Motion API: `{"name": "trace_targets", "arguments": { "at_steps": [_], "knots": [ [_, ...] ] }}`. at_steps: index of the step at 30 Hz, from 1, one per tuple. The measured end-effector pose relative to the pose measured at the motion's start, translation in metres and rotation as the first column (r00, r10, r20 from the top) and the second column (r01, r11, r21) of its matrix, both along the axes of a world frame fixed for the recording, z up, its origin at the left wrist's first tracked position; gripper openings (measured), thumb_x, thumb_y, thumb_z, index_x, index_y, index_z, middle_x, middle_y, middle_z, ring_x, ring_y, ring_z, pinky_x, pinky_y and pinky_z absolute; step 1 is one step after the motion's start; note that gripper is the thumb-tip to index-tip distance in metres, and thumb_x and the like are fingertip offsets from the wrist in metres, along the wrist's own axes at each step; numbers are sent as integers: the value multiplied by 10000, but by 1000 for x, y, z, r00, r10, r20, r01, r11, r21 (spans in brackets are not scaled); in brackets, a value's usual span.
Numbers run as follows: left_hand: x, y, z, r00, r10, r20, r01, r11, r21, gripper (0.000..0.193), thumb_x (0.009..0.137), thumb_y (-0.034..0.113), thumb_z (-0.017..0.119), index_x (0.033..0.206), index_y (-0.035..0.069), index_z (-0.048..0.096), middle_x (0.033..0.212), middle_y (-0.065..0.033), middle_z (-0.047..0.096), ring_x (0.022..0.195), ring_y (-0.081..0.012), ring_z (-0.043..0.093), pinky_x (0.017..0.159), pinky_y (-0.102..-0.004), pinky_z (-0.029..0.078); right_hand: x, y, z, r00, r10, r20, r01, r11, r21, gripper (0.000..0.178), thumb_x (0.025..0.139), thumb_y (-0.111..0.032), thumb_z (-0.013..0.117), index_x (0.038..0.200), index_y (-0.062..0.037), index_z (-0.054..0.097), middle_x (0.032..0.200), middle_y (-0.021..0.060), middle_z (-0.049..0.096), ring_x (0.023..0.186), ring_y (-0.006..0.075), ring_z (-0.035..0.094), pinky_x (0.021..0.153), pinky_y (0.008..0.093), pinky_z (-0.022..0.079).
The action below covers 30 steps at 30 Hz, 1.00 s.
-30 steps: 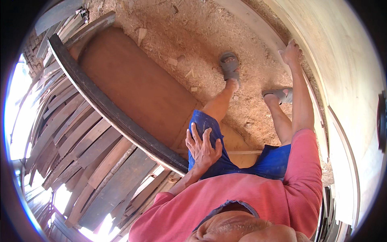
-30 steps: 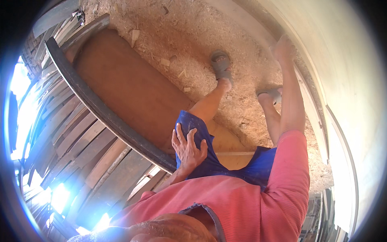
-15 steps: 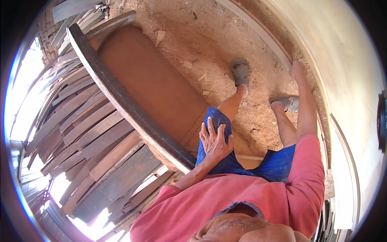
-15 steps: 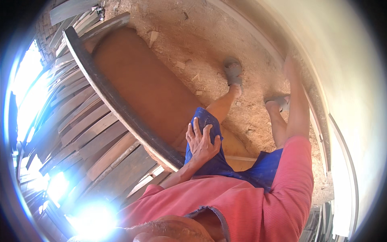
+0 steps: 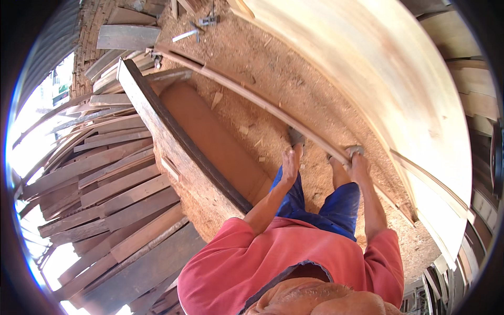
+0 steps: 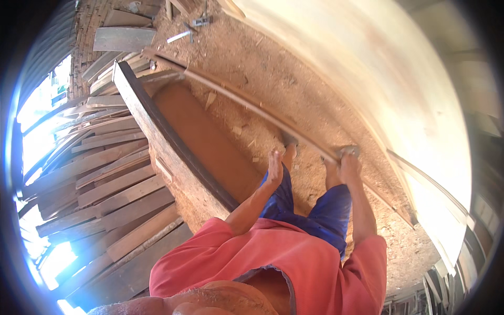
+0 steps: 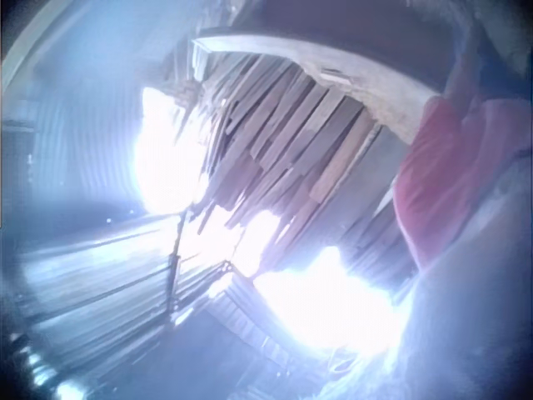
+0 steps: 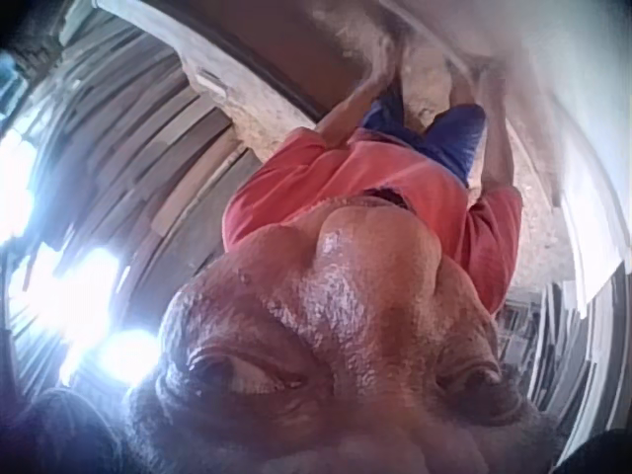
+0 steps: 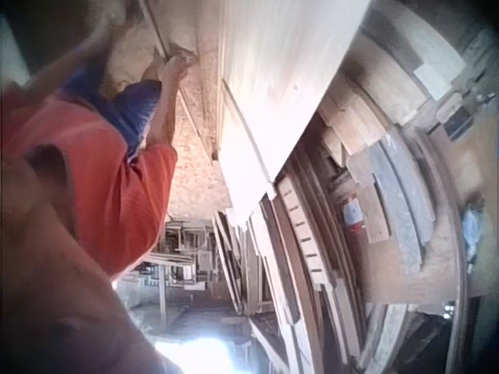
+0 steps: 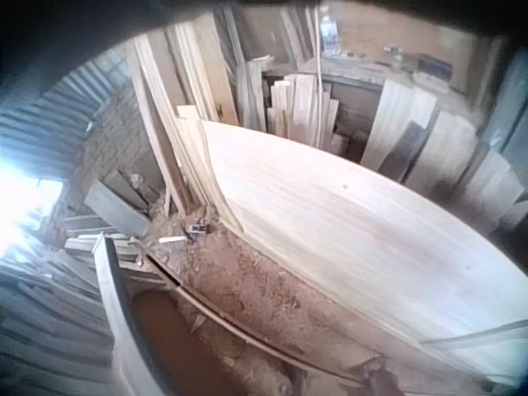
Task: The person kneels and stands while assembling a large curved wooden panel. They position and tap wooden strips into place using a hammer, then lift and reposition the panel to continue assembly.
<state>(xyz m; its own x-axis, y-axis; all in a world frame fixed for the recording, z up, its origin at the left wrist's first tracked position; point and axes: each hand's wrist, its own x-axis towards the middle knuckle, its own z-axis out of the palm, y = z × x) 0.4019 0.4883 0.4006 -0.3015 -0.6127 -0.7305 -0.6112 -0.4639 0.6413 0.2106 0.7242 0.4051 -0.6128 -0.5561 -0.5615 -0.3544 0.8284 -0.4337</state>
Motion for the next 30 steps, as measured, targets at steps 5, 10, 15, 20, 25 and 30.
{"name": "trace_targets", "arguments": {
  "at_steps": [5, 10, 15, 20, 25, 30],
  "knots": [
    [-73, 12, 44, 686, 575, -446, -452, 817, 357, 683, 939, 680, 555, 1291, 103, 462, 893, -138, 639, 720, -304, 649, 665, -465, 549, 36, -1, 120, 997, 73, 34, -79, 964, 255, 317, 804, -159, 697, 1043, 34, 618, 981, 261, 660, 903, 458, 682, 800, 553, 552],
    [-82, -52, 153, 594, 662, -457, -348, 724, 596, 604, 999, 643, 427, 1078, 60, 562, 735, -78, 604, 572, -265, 604, 554, -446, 550, 64, -61, 226, 991, 49, -127, -30, 988, 150, 330, 742, -185, 754, 977, 2, 618, 967, 242, 658, 875, 439, 680, 786, 533, 551],
    [-97, -149, 257, 199, 370, -907, 354, 836, 419, 726, 1045, 655, 268, 1211, -4, 525, 685, -67, 586, 619, -232, 596, 667, -409, 523, 59, -102, 316, 971, 217, 105, -200, 968, -152, 547, 754, -308, 827, 1132, 38, 632, 1063, 234, 667, 937, 392, 695, 822, 469, 564],
    [-99, -195, 364, -135, 413, -901, 837, 534, 120, 845, 1052, 686, 130, 1286, -26, 521, 636, -47, 541, 612, -221, 546, 739, -386, 462, 37, -89, 339, 994, -27, 105, 62, 935, -350, 648, 832, -368, 817, 1352, -38, 613, 1412, 203, 564, 1274, 326, 576, 1094, 447, 448],
    [-99, -169, 396, -162, 365, -917, 868, 495, 44, 831, 1068, 656, 120, 1349, -23, 507, 656, -40, 540, 594, -212, 520, 710, -381, 456, 51, -62, 303, 721, -103, 685, 266, 954, -136, 547, 854, -361, 809, 1218, 28, 685, 1101, 150, 703, 1050, 200, 643, 932, 343, 503],
    [-93, -174, 342, 311, 299, -902, 470, 776, 420, 782, 1079, 620, 184, 1452, -10, 459, 1058, -172, 661, 921, -294, 654, 887, -358, 494, 81, -48, 272, 903, -214, 373, 341, 886, -316, 406, 820, -339, 830, 879, 30, 671, 715, 24, 569, 703, 135, 516, 615, 318, 450]
  ]
}}
